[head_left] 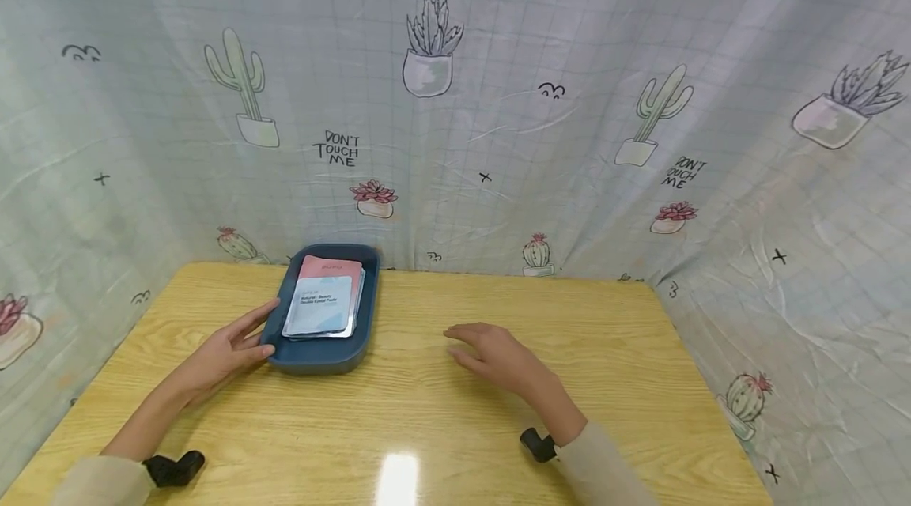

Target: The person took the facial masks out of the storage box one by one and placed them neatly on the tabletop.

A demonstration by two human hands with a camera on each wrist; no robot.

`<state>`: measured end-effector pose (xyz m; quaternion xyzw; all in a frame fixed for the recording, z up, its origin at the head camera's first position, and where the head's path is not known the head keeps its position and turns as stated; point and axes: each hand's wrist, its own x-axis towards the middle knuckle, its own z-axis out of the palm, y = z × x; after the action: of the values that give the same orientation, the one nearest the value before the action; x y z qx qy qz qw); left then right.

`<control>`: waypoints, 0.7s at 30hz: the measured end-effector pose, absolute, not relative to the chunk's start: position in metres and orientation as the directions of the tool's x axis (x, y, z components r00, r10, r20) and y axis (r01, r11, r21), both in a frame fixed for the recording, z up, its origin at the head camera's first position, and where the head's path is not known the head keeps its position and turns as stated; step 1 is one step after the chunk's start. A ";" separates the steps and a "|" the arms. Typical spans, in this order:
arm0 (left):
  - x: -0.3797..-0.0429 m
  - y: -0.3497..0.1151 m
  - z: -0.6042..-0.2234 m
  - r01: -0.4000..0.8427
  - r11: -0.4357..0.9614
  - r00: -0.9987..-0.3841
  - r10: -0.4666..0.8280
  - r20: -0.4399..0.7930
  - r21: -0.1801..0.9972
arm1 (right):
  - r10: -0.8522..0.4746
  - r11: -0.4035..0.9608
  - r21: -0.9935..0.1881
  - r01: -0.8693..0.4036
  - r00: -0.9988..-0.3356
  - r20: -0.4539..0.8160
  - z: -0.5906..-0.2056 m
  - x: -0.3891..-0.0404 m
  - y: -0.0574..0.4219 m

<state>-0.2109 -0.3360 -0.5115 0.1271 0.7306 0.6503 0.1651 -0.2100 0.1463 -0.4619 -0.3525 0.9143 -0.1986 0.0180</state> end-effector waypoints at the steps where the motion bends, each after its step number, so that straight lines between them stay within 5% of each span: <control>1: -0.211 -0.336 -0.511 -0.033 0.108 -0.911 0.405 -0.074 0.994 | -0.653 0.668 -0.380 -0.639 -0.749 0.112 -0.462 -0.212 0.143; 21: -0.211 -0.336 -0.514 -0.063 -0.014 -0.901 0.432 -0.051 0.998 | -0.654 0.596 -0.488 -0.637 -0.738 0.165 -0.449 -0.246 0.082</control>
<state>-0.2106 -0.3358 -0.5143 0.1356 0.6795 0.6990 0.1770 -0.2457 0.0820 -0.4490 -0.3614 0.8932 -0.2669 0.0159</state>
